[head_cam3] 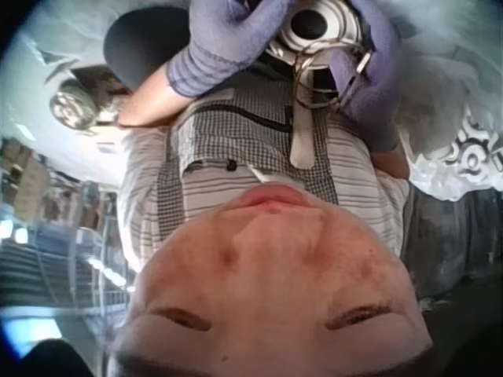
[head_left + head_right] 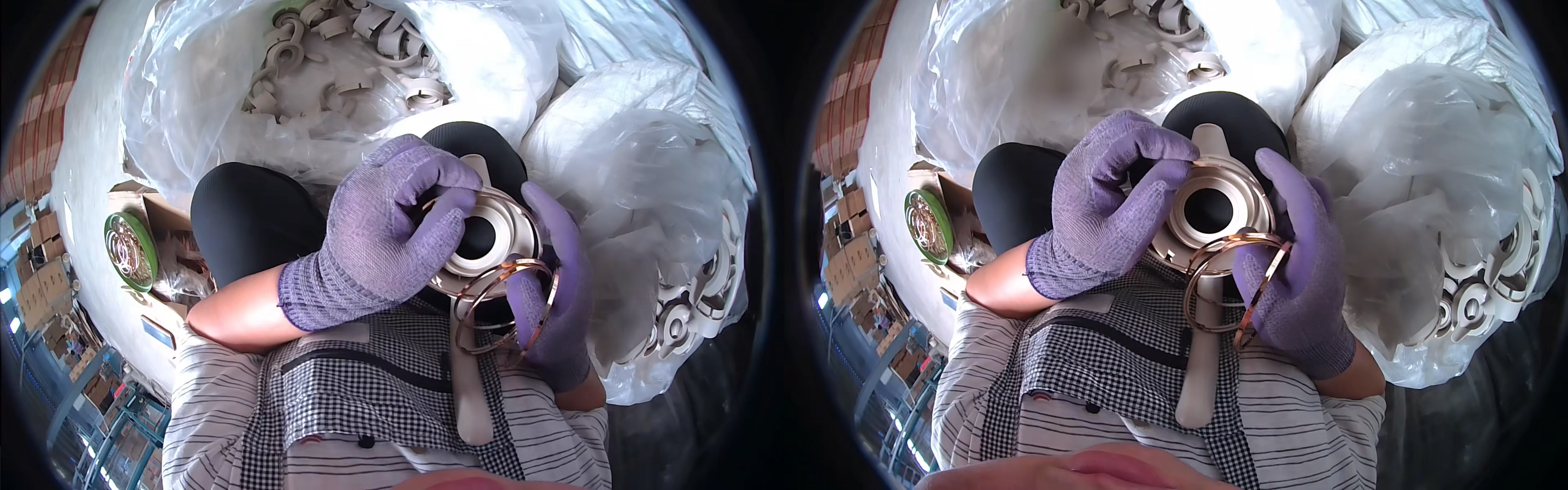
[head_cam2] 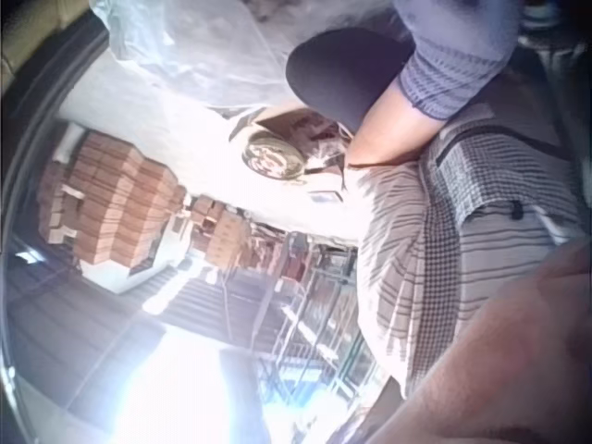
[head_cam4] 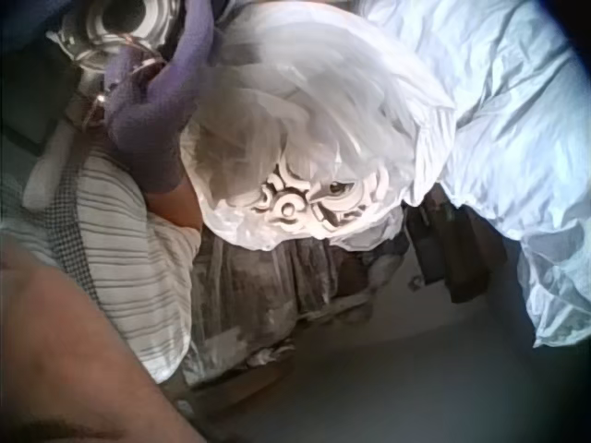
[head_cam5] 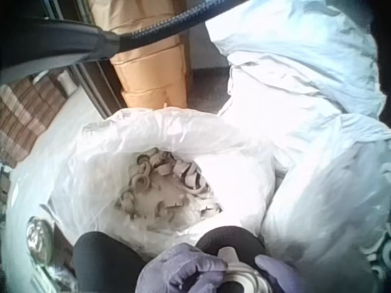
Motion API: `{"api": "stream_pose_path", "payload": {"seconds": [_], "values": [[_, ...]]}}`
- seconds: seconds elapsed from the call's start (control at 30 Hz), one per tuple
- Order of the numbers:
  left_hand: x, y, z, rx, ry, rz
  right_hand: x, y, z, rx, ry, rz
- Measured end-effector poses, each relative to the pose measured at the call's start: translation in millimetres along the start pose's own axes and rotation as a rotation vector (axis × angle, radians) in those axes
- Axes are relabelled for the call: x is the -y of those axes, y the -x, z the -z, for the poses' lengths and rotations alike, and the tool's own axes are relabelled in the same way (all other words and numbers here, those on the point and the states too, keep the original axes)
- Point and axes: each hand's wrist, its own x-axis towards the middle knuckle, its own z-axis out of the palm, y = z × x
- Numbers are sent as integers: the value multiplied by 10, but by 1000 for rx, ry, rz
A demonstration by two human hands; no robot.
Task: The person sits on the floor and repeatedly picks white plastic components from a large bag. They insert a copper wire ring into each component, then place the assembled unit into a nearby cardboard box.
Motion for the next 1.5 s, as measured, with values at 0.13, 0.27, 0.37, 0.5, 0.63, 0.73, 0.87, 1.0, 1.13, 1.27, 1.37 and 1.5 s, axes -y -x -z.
{"api": "stream_pose_path", "payload": {"seconds": [0.13, 0.27, 0.37, 0.5, 0.63, 0.73, 0.87, 1.0, 1.13, 1.27, 1.37, 1.5], "values": [[39, -1, 44, 47, 86, 7, -11, 22, 17, -9, 48, -29], [35, 37, 75, 48, 123, 57, -97, -20, 50, 5, 152, 124], [58, 68, 85, 48, 172, 59, -133, -27, 48, 16, 175, 135], [107, 40, 142, 110, 175, 21, -63, -58, 50, 61, 178, 49], [70, 9, 198, 156, 98, 28, 56, -116, 36, 143, 333, 74], [34, -32, 234, 169, 14, -44, 65, -136, 39, 162, 215, 82], [12, -98, 370, 263, -73, -181, 84, -139, 35, 198, 154, 31], [109, -102, 394, 247, 2, -179, 14, -115, 47, 246, -11, -40], [257, -56, 349, 237, 1, -304, -141, -94, 129, 297, 37, 96], [336, -30, 285, 248, 37, -295, -239, -190, 248, 395, 97, 197], [377, -28, 294, 318, 170, -189, -273, -232, 299, 435, 142, 203], [208, -30, 459, 477, 213, 10, -301, -261, 344, 464, 206, 229]]}}
